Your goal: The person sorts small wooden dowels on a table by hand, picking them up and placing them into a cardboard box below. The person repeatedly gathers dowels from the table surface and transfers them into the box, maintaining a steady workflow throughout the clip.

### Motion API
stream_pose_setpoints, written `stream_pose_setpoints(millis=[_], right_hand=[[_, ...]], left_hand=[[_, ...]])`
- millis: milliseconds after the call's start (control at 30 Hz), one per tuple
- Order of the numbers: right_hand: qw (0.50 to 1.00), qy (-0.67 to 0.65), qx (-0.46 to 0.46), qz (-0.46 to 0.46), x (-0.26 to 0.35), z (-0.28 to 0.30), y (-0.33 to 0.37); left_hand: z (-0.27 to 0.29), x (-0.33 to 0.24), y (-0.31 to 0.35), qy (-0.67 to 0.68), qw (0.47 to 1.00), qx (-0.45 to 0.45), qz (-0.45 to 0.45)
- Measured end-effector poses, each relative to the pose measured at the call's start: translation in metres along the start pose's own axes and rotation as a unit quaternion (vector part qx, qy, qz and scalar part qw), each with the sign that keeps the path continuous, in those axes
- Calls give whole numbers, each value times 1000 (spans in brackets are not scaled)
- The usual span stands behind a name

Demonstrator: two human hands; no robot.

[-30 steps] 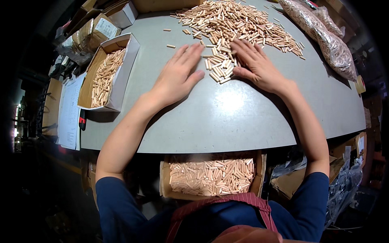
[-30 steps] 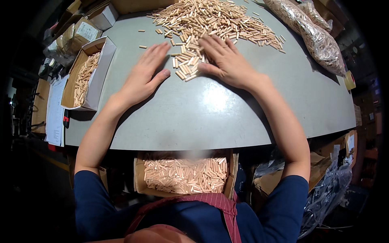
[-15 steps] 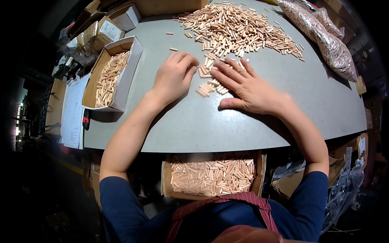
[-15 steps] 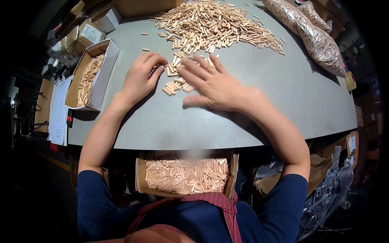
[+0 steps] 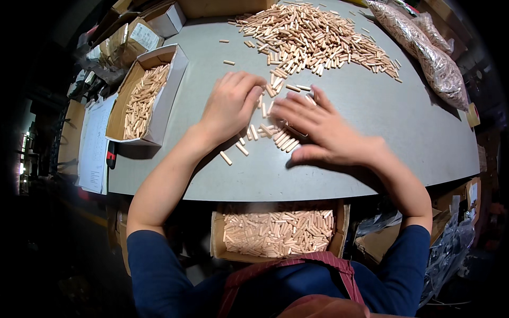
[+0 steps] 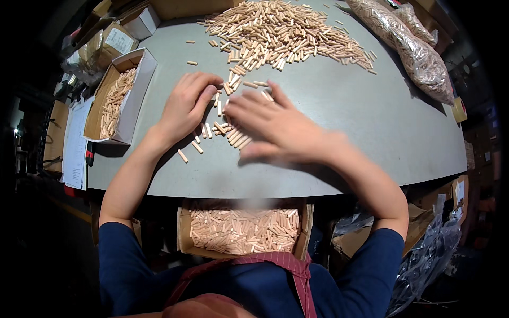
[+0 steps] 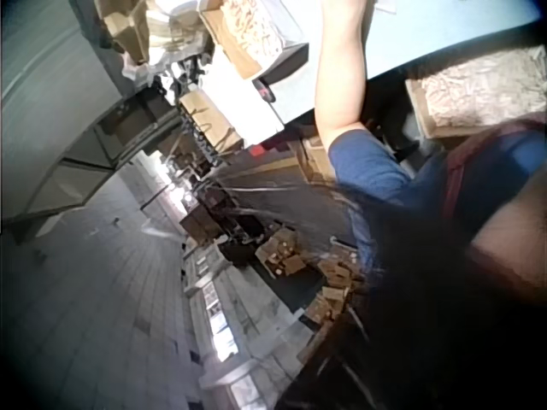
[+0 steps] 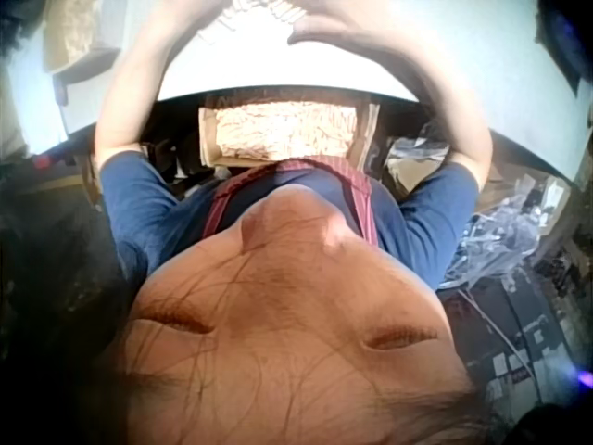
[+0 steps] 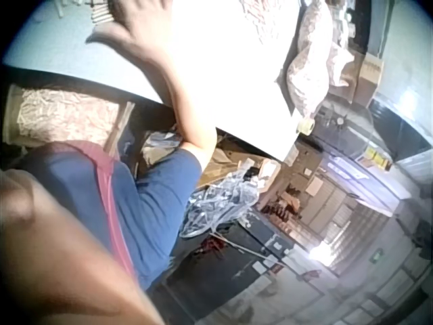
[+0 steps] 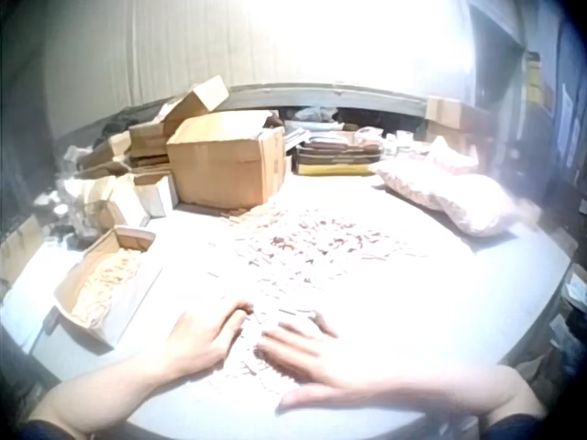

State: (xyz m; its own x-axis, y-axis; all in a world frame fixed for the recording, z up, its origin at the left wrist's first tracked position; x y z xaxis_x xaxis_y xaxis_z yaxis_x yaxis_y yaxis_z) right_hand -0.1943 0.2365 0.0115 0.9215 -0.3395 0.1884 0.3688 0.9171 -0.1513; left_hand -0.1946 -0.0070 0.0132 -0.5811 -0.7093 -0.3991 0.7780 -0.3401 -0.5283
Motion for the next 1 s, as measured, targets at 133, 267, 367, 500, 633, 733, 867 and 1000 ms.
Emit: stream_pose_setpoints(millis=[133, 267, 367, 500, 633, 733, 867, 1000], right_hand=[[980, -110, -69, -150, -49, 12, 6], [983, -33, -87, -158, -55, 0, 5], [988, 117, 11, -96, -28, 0, 3], [996, 80, 10, -41, -4, -4, 4], [996, 80, 4, -34, 3, -4, 5], [993, 105, -14, -53, -7, -5, 9], [997, 16, -40, -68, -29, -1, 12], [985, -134, -77, -83, -44, 7, 8]], left_hand=[[14, 7, -3, -39, 999, -29, 11], [4, 18, 4, -60, 998, -18, 28], [-12, 21, 10, -83, 996, 2, 37], [-12, 20, 10, -93, 994, 49, 40], [-10, 14, 11, -110, 990, 82, 12], [-8, 10, 10, -69, 993, 89, -22], [-4, 3, 8, -38, 989, 138, -46], [-3, -6, 6, -24, 978, 183, -94]])
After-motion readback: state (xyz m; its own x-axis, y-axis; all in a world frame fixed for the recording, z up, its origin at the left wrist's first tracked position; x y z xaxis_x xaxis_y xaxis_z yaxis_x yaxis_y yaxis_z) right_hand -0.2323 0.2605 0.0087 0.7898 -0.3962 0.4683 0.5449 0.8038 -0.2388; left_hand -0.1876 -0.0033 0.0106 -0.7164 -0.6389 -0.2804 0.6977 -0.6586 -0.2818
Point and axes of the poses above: each hand's wrist, its own y-axis away from the middle knuckle, its own z-axis out of the back of the hand, x = y × z, the point moved 3 cm from there along -y, towards the middle knuckle, and after that the axes turned 3 degrees about y, right-handed, at the moved point
